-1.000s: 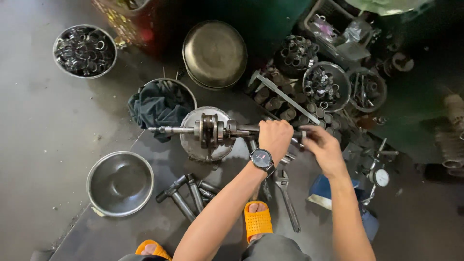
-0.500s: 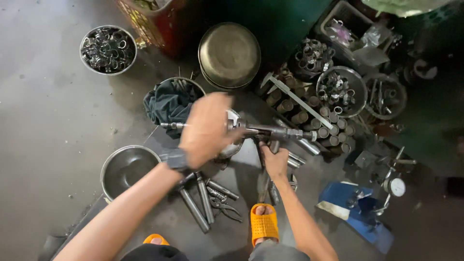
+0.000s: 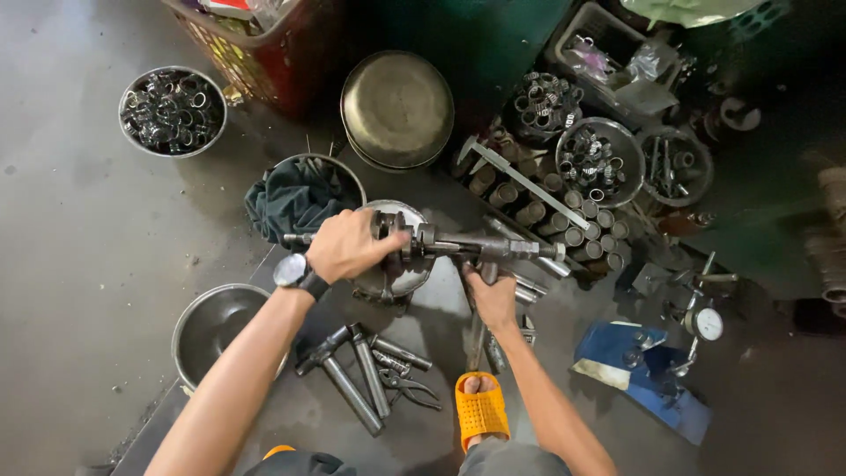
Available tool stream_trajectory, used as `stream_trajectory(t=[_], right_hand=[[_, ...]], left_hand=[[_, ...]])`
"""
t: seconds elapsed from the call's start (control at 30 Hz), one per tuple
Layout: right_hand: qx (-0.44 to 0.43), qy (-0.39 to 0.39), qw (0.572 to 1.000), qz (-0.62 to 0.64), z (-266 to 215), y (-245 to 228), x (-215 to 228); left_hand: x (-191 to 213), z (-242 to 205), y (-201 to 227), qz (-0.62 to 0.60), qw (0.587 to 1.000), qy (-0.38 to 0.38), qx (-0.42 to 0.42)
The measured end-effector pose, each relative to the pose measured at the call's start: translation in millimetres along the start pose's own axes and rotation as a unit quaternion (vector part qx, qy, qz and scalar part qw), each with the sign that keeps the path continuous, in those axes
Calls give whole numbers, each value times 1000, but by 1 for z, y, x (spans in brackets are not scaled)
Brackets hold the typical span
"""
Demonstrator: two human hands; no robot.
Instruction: The person walks to a workbench and secures a cylindrical metal part in a blue vise. They then use a wrench to tighten a nut on the part while holding the shaft steady with their other hand.
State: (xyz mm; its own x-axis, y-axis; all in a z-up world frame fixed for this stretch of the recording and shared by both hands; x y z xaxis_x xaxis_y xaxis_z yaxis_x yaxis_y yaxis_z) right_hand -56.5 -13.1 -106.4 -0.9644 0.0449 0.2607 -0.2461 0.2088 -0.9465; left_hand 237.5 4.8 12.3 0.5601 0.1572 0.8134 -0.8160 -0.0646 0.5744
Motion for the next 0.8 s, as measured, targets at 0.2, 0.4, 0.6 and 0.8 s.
stream_trajectory(t=[0.2, 0.4, 0.6, 0.8], right_hand=[[-1, 11, 999, -38, 1, -2, 1], [30, 14, 999, -22, 13, 45, 5], [230, -29, 973, -11, 24, 65, 13], [27, -212, 976, -44, 3, -7, 63]], left_hand=[[30, -6, 37, 8, 990, -98, 102], [11, 11, 165, 105, 960, 41, -257], [-106, 30, 199, 47, 969, -74, -232], [-102, 22, 205, 63, 985, 24, -160]])
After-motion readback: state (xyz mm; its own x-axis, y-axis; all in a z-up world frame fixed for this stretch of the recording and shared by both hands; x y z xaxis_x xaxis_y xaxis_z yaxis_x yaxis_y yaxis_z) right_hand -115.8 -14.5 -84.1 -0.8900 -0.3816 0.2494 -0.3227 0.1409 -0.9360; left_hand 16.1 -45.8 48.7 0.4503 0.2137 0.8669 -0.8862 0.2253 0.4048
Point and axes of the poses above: each hand's wrist, its own z-axis towards the middle knuckle, its own x-axis out of the back of the hand, y = z × x, the point moved 7 cm from there along z, towards the middle knuckle, and after that the axes turned 9 degrees about y, right-handed, at the moved point
